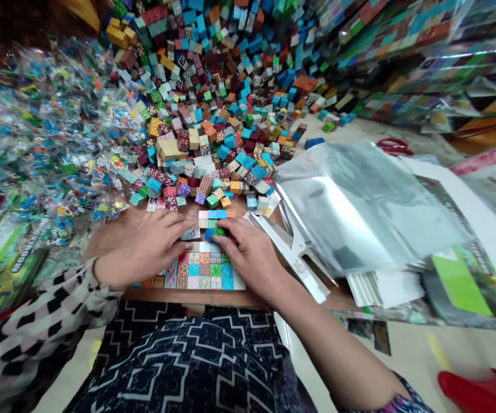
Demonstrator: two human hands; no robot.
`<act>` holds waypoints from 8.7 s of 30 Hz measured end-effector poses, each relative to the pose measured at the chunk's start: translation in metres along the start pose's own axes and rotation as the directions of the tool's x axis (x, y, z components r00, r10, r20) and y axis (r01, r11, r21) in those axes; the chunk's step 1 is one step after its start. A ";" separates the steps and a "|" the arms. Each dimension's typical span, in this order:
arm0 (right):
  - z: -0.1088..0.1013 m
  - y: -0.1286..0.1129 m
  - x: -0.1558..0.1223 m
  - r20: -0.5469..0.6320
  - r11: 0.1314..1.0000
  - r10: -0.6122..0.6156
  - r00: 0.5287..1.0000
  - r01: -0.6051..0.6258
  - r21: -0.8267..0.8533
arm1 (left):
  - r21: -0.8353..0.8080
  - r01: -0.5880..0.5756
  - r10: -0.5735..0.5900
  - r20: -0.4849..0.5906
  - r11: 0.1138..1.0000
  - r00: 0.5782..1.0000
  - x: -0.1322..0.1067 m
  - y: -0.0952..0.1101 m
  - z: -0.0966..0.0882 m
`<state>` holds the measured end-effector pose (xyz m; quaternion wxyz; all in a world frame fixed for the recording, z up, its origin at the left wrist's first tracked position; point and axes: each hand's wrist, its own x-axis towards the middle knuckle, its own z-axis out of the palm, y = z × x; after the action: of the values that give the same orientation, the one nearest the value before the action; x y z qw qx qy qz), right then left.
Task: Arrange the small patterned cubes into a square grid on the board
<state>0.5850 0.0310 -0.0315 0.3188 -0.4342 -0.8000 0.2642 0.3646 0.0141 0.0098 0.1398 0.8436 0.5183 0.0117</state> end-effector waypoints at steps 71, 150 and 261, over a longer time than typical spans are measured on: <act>-0.025 0.002 0.000 0.356 0.922 0.024 0.934 0.117 -0.368 | 0.153 -0.176 0.173 0.038 0.972 0.984 -0.014 0.006 0.030; -0.029 0.018 0.036 0.523 0.884 0.019 0.852 0.230 -0.406 | 0.178 -0.230 0.233 0.005 0.957 0.973 -0.023 -0.001 0.033; 0.025 -0.018 0.089 0.493 0.725 -0.204 0.846 0.469 -0.504 | 0.028 0.232 -0.205 -0.375 0.972 0.904 -0.004 -0.063 0.019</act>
<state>0.5194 0.0952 -0.0102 0.0334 -0.2921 -0.9557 0.0132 0.3112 0.0329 -0.0236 0.0099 0.7675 0.6264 0.1358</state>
